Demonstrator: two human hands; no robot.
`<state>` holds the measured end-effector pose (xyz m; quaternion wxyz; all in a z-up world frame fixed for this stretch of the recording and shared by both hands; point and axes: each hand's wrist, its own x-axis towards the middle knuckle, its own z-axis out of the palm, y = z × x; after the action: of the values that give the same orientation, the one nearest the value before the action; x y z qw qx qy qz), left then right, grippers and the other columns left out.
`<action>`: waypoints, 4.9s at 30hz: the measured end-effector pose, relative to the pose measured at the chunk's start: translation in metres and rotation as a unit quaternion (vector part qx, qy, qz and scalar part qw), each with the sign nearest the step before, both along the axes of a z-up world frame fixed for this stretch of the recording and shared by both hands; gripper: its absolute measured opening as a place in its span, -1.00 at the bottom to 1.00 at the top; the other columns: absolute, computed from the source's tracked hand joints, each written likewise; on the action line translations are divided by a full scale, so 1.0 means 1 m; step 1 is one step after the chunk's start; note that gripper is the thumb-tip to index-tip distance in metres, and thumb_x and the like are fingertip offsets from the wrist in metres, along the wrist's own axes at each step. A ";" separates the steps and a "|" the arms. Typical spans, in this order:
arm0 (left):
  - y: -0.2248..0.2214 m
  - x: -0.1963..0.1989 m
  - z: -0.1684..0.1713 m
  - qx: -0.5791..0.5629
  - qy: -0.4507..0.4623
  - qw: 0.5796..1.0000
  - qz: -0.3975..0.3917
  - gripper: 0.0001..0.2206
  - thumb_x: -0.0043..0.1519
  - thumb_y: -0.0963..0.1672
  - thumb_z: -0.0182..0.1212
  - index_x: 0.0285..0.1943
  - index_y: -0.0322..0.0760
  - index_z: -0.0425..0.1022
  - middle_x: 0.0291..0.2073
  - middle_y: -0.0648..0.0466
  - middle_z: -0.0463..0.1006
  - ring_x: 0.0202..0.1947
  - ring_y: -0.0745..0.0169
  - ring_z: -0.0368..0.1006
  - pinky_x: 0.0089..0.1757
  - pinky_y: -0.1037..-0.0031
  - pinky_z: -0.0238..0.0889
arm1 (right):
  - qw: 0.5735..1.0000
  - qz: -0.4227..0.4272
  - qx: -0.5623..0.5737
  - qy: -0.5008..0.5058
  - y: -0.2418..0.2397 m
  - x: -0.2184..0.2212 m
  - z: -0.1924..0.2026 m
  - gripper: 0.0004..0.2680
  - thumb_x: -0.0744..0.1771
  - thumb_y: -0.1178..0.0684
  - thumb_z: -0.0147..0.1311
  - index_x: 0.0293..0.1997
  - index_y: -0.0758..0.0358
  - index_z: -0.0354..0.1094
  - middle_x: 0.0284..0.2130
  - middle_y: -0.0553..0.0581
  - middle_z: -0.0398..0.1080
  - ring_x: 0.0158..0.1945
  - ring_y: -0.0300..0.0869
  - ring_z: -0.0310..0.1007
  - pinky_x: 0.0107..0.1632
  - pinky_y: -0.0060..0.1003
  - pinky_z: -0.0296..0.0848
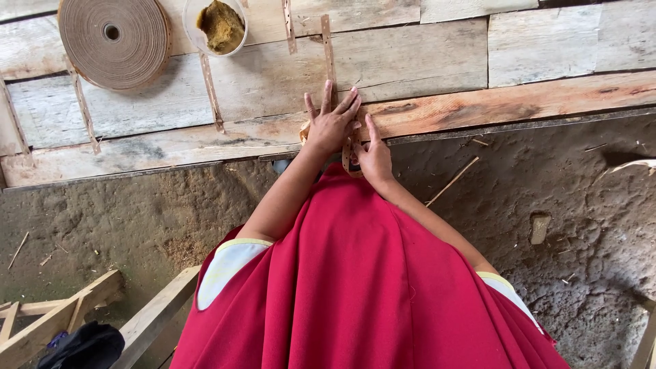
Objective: The person applies a brown paste from a container onto thin strips of material and presses them onto a wooden plank roof surface. They repeat this process across multiple sections of the roof, smoothing each strip into place.
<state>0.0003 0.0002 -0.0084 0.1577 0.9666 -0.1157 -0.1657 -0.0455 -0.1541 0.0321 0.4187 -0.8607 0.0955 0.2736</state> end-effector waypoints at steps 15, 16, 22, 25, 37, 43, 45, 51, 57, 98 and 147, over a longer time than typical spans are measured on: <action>-0.001 0.002 0.007 0.030 0.044 0.998 -0.030 -0.28 0.32 0.19 0.10 0.64 0.17 -0.07 0.61 0.45 -0.31 0.53 -0.31 -0.71 0.26 -0.57 -0.67 | 0.999 0.003 -0.033 -0.030 -0.011 -0.010 -0.023 -0.84 0.36 -0.05 0.03 -0.10 -0.06 0.07 -0.53 -0.13 0.52 -0.29 -0.12 0.58 -0.10 -0.17 0.44; 0.000 0.001 0.005 0.030 0.045 0.998 -0.030 -0.28 0.32 0.19 0.10 0.64 0.17 -0.07 0.61 0.45 -0.31 0.53 -0.31 -0.71 0.26 -0.57 -0.67 | 0.999 0.003 -0.033 -0.029 -0.010 -0.010 -0.028 -0.84 0.36 -0.05 0.03 -0.10 -0.06 0.07 -0.53 -0.13 0.52 -0.29 -0.12 0.58 -0.10 -0.17 0.44; 0.004 -0.002 0.005 0.023 0.037 0.998 -0.038 -0.18 0.21 0.24 0.13 0.64 0.15 -0.07 0.61 0.39 -0.27 0.54 -0.35 -0.64 0.27 -0.59 -0.62 | 0.999 -0.007 -0.036 0.009 -0.010 -0.012 -0.039 -0.83 0.34 -0.05 0.06 -0.10 -0.07 0.09 -0.49 -0.13 0.53 -0.26 -0.12 0.59 -0.08 -0.15 0.46; 0.002 0.003 0.009 0.021 0.051 0.997 -0.044 -0.09 0.15 0.28 0.18 0.65 0.11 -0.12 0.62 0.39 -0.34 0.52 -0.39 -0.69 0.27 -0.59 -0.64 | 0.999 0.009 -0.030 -0.012 -0.009 -0.010 -0.022 -0.84 0.35 -0.01 0.01 -0.06 0.02 0.10 -0.34 0.12 0.55 -0.09 0.15 0.54 -0.02 0.06 0.43; 0.001 0.002 0.019 0.021 0.076 0.996 -0.038 -0.01 0.10 0.23 0.33 0.67 0.10 -0.17 0.62 0.39 -0.39 0.51 -0.40 -0.74 0.26 -0.58 -0.66 | 0.976 0.177 -0.106 -0.062 -0.011 0.004 -0.005 -0.86 0.37 0.11 -0.10 -0.06 0.06 -0.01 -0.40 0.43 0.46 -0.20 0.41 0.51 -0.14 0.22 0.39; 0.002 0.002 0.023 0.000 0.080 0.996 -0.044 0.02 0.09 0.24 0.35 0.67 0.09 -0.21 0.62 0.34 -0.40 0.51 -0.41 -0.75 0.25 -0.59 -0.66 | 0.945 0.265 -0.180 -0.062 -0.036 0.018 0.004 -0.90 0.38 0.10 -0.16 -0.03 0.05 0.09 -0.43 0.30 0.51 -0.21 0.32 0.57 -0.15 0.18 0.48; 0.002 0.001 0.021 -0.023 0.080 0.996 -0.032 0.09 0.07 0.24 0.38 0.69 0.09 -0.30 0.63 0.35 -0.38 0.52 -0.39 -0.75 0.25 -0.55 -0.68 | 0.977 0.117 -0.160 -0.073 -0.046 0.039 0.009 -0.89 0.45 -0.13 -0.22 0.00 -0.11 0.18 -0.33 0.26 0.53 -0.08 0.27 0.55 -0.03 0.16 0.47; 0.003 0.003 0.008 -0.038 0.082 0.996 -0.020 0.19 0.00 0.23 0.44 0.68 0.02 -0.39 0.63 0.30 -0.33 0.52 -0.40 -0.73 0.25 -0.54 -0.73 | 0.911 0.113 -0.265 -0.294 -0.020 0.070 0.010 -0.64 0.30 -0.33 0.24 -0.09 0.08 0.24 -0.24 0.17 0.39 -0.05 0.12 0.46 -0.02 0.13 0.48; 0.005 0.003 0.005 -0.070 0.084 0.994 -0.001 0.23 -0.04 0.23 0.47 0.68 0.05 -0.44 0.63 0.29 -0.30 0.54 -0.35 -0.70 0.27 -0.50 -0.76 | 0.894 0.131 -0.294 -0.311 -0.013 0.062 -0.014 -0.47 0.14 -0.35 0.37 -0.05 0.13 0.15 -0.18 0.07 0.08 0.02 0.14 0.15 0.09 0.19 0.21; 0.008 0.005 0.004 -0.073 0.109 0.991 -0.001 0.18 -0.08 0.26 0.47 0.69 0.12 -0.25 0.63 0.09 -0.50 0.54 -0.32 -0.73 0.28 -0.47 -0.78 | 0.900 0.211 -0.236 -0.301 -0.027 0.062 0.002 -0.46 0.09 -0.16 0.49 -0.10 0.15 0.09 -0.14 0.15 0.07 0.01 0.15 0.16 0.05 0.10 0.14; 0.461 0.026 -0.002 -0.202 -0.287 0.699 0.623 -0.37 0.22 -0.13 0.25 0.53 -0.07 0.15 0.49 -0.22 0.03 0.36 -0.29 0.18 0.22 -0.05 0.00 | 0.931 0.142 0.077 -0.327 0.466 0.204 -0.019 -0.68 0.26 0.42 0.05 0.05 0.13 0.33 -0.08 0.16 0.26 0.11 0.07 0.37 0.21 -0.17 0.41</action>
<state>0.0261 0.4615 -0.0108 0.3752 0.7636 0.4427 0.2832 0.1581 0.3122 0.0127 0.4488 -0.8721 -0.1908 0.0402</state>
